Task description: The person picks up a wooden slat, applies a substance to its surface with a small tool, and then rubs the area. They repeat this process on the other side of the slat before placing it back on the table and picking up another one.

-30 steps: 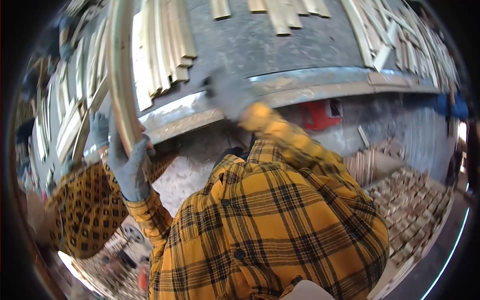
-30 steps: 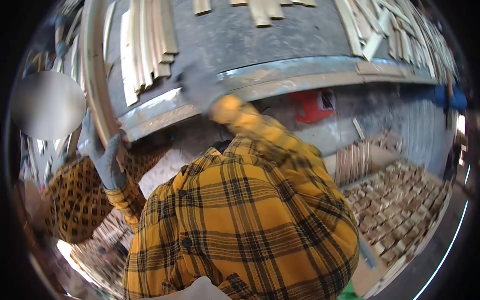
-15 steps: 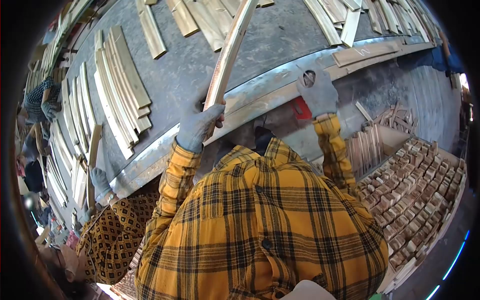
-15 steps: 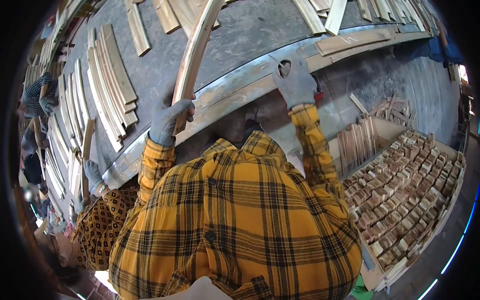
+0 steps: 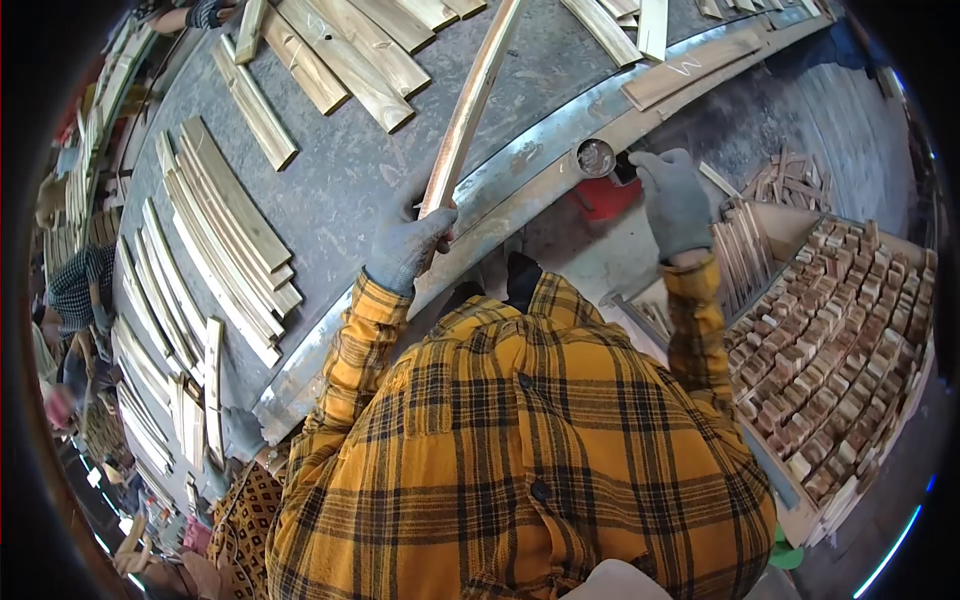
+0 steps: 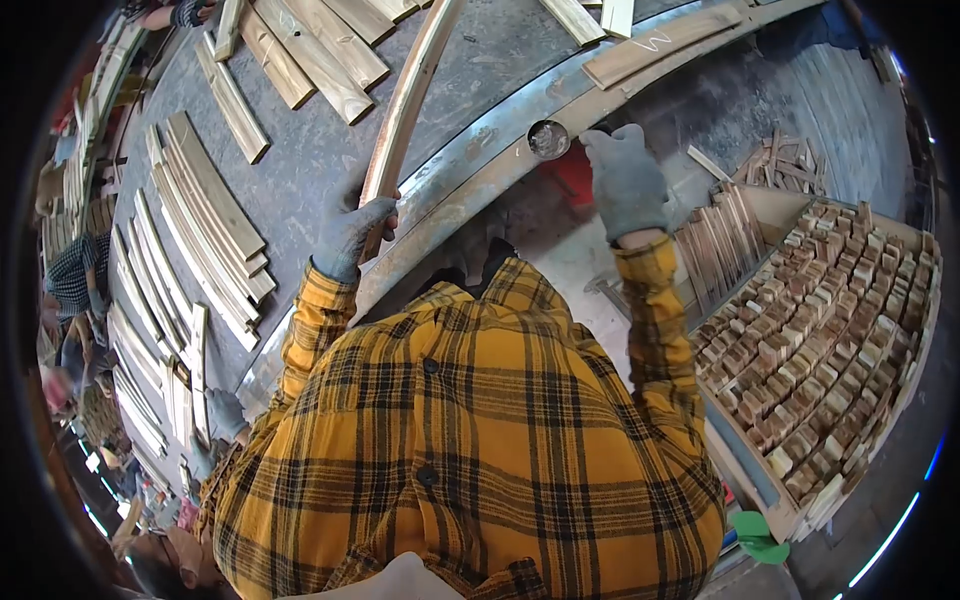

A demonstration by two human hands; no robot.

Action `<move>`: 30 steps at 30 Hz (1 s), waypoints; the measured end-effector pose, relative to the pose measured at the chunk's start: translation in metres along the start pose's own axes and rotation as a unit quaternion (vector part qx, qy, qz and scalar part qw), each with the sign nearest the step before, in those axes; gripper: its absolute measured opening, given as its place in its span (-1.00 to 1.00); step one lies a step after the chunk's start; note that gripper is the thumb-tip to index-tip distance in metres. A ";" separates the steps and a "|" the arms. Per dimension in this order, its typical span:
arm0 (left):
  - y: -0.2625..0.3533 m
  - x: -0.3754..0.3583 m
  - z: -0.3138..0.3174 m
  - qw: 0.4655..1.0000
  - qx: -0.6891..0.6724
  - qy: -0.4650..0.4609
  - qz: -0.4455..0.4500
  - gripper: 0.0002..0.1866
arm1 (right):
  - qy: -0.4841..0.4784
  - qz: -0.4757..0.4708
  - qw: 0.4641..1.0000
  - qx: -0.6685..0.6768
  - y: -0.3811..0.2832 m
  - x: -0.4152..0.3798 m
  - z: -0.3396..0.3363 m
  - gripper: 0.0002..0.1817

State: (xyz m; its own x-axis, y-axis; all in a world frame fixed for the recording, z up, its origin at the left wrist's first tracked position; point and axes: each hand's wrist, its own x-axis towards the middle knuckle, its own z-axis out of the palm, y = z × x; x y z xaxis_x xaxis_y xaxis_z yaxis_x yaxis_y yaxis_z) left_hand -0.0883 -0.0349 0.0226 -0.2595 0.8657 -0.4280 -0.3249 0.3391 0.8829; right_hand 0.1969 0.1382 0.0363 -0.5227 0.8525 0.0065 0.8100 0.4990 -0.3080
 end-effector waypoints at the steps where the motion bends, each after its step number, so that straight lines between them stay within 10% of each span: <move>1: 0.000 0.000 0.000 1.000 0.004 -0.004 -0.003 -0.40 | -0.058 0.005 0.997 -0.049 -0.009 0.004 -0.015 -0.69; 9: -0.002 0.000 0.001 1.000 0.003 -0.007 0.004 -0.36 | -0.339 0.010 0.897 -0.284 -0.040 0.064 -0.031 -0.78; 18: 0.003 -0.002 0.000 1.000 -0.019 -0.013 -0.016 -0.35 | -0.321 0.000 0.915 -0.244 -0.041 0.076 -0.018 -0.73; 25: 0.009 -0.006 -0.010 0.985 -0.135 -0.085 -0.059 -0.34 | -0.101 -0.130 0.981 0.100 -0.034 0.041 -0.050 -0.73; 30: 0.008 -0.011 -0.022 0.907 -0.326 -0.206 -0.172 -0.30 | 0.050 -0.175 0.896 0.406 -0.097 0.036 -0.014 -0.66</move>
State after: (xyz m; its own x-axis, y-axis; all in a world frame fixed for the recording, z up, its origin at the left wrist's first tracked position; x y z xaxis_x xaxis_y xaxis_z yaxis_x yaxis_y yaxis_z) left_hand -0.1082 -0.0498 0.0306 0.2770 0.8596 -0.4295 -0.8253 0.4417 0.3519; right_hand 0.1032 0.1222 0.0794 -0.6471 0.6964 0.3101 0.1204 0.4950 -0.8605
